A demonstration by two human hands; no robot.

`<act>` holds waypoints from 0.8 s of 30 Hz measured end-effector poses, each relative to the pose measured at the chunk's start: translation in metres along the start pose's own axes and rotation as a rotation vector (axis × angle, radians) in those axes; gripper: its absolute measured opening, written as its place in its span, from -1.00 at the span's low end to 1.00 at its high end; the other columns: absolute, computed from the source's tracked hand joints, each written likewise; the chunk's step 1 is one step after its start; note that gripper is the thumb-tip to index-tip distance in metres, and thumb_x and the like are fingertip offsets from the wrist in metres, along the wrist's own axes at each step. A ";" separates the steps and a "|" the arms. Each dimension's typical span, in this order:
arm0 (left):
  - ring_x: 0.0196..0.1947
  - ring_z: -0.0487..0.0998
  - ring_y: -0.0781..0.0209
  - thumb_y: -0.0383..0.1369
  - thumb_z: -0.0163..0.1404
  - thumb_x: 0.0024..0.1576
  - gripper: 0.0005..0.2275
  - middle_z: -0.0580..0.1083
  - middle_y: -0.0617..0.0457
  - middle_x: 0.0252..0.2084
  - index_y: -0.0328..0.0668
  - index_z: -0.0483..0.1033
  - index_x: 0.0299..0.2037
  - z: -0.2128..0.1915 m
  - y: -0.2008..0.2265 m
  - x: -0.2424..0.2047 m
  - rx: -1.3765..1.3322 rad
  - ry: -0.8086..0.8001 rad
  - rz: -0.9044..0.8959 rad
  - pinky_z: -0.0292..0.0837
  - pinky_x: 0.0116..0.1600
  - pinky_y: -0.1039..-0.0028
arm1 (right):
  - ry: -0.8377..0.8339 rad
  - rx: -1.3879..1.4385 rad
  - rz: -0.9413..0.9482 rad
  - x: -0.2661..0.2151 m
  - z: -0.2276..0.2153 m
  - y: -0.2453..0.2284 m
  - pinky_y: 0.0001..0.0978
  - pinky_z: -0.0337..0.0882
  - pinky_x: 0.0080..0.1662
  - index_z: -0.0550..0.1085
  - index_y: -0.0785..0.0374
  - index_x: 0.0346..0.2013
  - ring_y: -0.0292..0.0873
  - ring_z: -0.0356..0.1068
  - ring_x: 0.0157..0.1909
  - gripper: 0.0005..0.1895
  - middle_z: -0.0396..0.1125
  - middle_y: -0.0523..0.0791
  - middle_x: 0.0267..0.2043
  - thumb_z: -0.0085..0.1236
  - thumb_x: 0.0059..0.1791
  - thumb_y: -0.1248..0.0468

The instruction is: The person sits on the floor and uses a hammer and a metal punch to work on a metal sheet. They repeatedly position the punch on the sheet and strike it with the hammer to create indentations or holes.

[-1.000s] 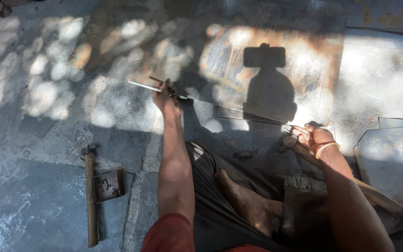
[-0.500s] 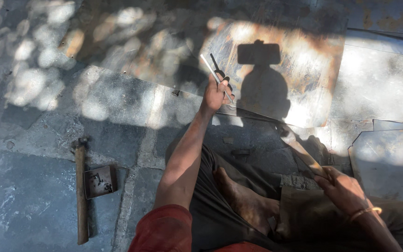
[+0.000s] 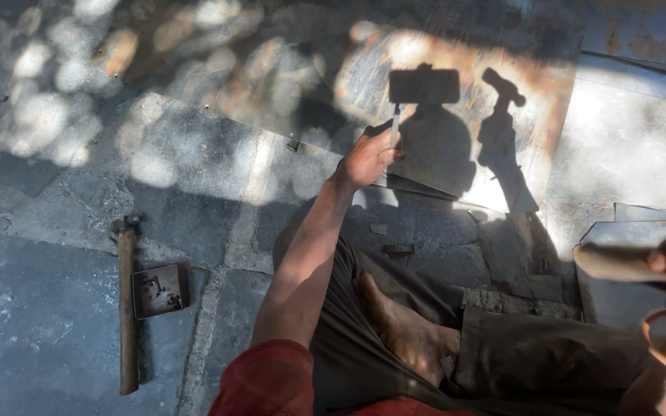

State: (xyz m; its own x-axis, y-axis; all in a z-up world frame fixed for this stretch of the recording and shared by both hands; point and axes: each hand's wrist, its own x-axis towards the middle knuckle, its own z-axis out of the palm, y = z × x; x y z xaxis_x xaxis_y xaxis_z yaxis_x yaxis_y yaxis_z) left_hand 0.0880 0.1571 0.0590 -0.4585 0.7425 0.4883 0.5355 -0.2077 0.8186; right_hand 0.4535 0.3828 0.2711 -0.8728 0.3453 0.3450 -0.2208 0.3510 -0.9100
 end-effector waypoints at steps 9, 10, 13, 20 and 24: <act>-0.33 0.60 0.11 -0.63 -0.19 0.23 -0.74 0.48 -0.14 -0.36 -0.41 0.38 0.12 0.004 0.049 0.011 0.004 0.024 0.156 0.58 -0.12 0.35 | -0.092 -0.349 0.427 0.086 0.045 -0.003 -0.31 0.30 -0.60 0.30 0.06 0.23 -0.15 0.21 -0.60 -0.68 0.32 -0.04 -0.49 -0.14 0.18 0.17; -0.43 0.54 0.11 -0.63 -0.19 0.22 -0.73 0.42 -0.14 -0.43 -0.40 0.39 0.12 0.007 0.051 0.009 -0.009 0.014 0.079 0.57 -0.16 0.34 | -0.044 -0.213 0.193 0.074 0.038 -0.017 -0.31 0.30 -0.59 0.31 0.08 0.22 -0.15 0.22 -0.61 -0.68 0.33 -0.04 -0.51 -0.13 0.17 0.17; -0.59 0.43 0.08 -0.61 -0.14 0.20 -0.73 0.34 -0.16 -0.57 -0.38 0.42 0.10 -0.002 0.055 0.013 0.023 -0.028 -0.096 0.52 -0.26 0.30 | -0.052 -0.025 -0.085 0.063 0.043 -0.029 -0.30 0.32 -0.59 0.33 0.14 0.19 -0.14 0.24 -0.63 -0.68 0.34 -0.04 -0.56 -0.08 0.15 0.16; -0.46 0.54 0.10 -0.48 0.04 0.26 -0.90 0.44 -0.13 -0.46 -0.29 0.44 -0.08 -0.003 0.061 0.018 0.131 0.010 -0.092 0.41 -0.28 0.26 | -0.503 -1.067 0.152 0.075 0.042 0.013 -0.27 0.35 -0.57 0.38 0.28 0.10 -0.12 0.31 -0.69 -0.65 0.38 -0.04 -0.67 0.03 0.10 0.15; -0.55 0.44 0.09 -0.44 0.03 0.22 -0.77 0.42 -0.13 -0.55 -0.29 0.42 0.06 0.013 0.074 0.023 0.145 0.154 -0.471 0.33 -0.39 0.25 | -0.665 -1.429 0.445 0.015 -0.013 0.059 -0.24 0.38 -0.53 0.37 0.13 0.21 -0.15 0.31 -0.67 -0.57 0.41 -0.06 -0.63 -0.03 0.10 0.02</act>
State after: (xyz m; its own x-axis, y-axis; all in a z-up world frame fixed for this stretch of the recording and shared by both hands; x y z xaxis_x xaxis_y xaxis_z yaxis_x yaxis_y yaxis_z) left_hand 0.1260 0.1668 0.1265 -0.7667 0.6298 0.1244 0.3337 0.2254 0.9153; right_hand 0.4332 0.4196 0.2250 -0.8602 0.3526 -0.3684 0.3127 0.9354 0.1652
